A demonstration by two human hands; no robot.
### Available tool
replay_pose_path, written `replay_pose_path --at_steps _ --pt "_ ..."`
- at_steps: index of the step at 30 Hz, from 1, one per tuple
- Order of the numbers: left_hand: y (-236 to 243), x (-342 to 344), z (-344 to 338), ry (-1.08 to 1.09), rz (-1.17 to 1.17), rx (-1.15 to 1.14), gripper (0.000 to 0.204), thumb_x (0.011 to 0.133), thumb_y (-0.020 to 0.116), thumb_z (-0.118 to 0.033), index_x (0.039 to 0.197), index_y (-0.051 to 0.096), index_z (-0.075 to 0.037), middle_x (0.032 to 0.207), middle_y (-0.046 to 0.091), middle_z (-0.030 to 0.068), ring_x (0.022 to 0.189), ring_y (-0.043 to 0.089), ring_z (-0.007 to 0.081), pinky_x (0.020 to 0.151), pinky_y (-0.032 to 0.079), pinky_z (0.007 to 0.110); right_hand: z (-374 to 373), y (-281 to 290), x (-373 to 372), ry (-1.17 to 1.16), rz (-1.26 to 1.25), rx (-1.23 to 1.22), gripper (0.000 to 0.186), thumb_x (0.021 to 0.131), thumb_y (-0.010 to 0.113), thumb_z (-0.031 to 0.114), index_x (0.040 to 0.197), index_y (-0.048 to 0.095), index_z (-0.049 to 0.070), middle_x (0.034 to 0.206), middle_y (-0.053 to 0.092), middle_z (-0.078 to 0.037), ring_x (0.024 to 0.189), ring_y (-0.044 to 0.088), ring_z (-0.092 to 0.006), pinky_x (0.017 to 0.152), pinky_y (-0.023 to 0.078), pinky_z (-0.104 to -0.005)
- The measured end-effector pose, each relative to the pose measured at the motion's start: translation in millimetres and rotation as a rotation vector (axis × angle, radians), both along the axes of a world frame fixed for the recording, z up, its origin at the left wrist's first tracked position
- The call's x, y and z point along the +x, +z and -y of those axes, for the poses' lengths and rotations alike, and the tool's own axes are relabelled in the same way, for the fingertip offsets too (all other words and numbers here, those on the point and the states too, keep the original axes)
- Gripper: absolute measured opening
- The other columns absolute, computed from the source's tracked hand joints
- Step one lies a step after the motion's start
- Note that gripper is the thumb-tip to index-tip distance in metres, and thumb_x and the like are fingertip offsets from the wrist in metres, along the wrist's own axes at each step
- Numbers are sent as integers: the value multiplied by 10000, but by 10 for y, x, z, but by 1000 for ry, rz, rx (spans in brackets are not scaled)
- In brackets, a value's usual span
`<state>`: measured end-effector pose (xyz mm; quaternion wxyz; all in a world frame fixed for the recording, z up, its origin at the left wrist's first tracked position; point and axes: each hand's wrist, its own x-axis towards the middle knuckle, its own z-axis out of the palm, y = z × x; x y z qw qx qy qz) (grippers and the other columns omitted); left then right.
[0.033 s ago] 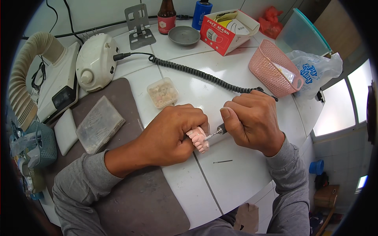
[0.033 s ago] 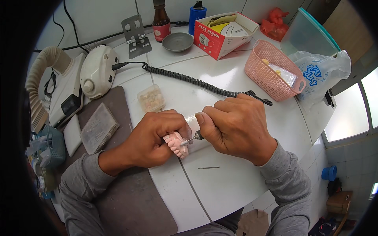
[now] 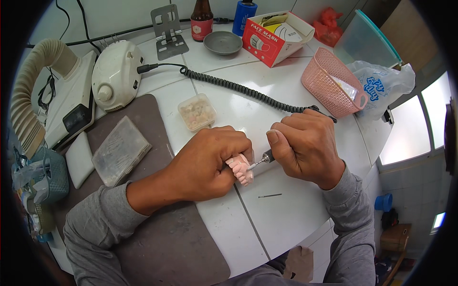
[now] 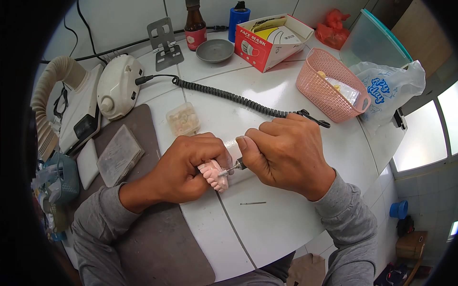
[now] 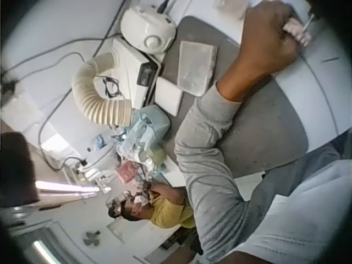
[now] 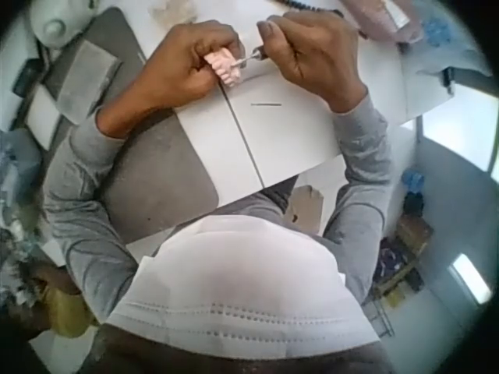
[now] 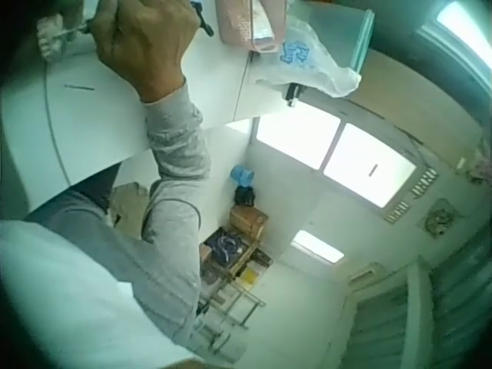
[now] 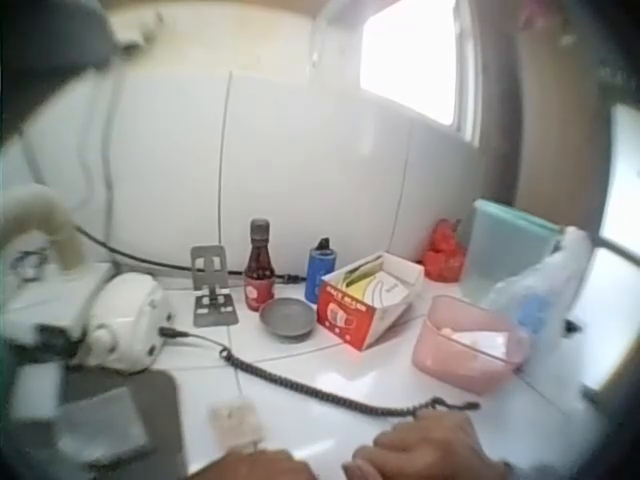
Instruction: The person is using a high-speed rotary tool to trim and shape a dental plaster cast.
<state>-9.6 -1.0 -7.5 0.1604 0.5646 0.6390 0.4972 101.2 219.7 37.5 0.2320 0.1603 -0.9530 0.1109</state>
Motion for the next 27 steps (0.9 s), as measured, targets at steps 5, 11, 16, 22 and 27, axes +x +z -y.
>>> replay_pose_path --at_steps 5,11,16,22,27 --pt "2 -4 -8 2 -15 -5 122 735 627 21 834 634 -49 816 703 75 797 657 276 697 491 375 -15 -5 -3 5 -8 -6 289 971 711 199 697 685 109 580 547 -35 494 518 -244 531 369 -410" --pt "-4 12 -8 1 0 -4 127 738 630 24 840 645 -51 832 716 74 795 663 271 693 496 374 -33 9 7 3 10 -4 308 975 705 208 686 675 105 564 533 -36 485 508 -247 531 365 -410" --pt "13 36 -8 13 72 25 149 705 602 42 842 628 -14 781 647 133 777 629 355 699 482 443 -12 -3 9 10 24 14 285 953 707 198 687 679 100 565 547 -41 476 498 -250 524 359 -411" --pt "44 10 28 4 136 -29 181 751 598 66 887 676 -25 861 714 82 824 698 225 737 520 331 10 26 15 38 13 -47 287 967 685 188 698 664 90 576 549 -53 476 493 -268 524 368 -421" --pt "6 17 -17 41 156 71 236 824 569 92 1028 649 2 927 703 99 849 703 203 788 536 324 -64 11 6 21 -35 -183 370 1052 626 234 712 613 91 593 539 -65 489 488 -300 535 372 -429"
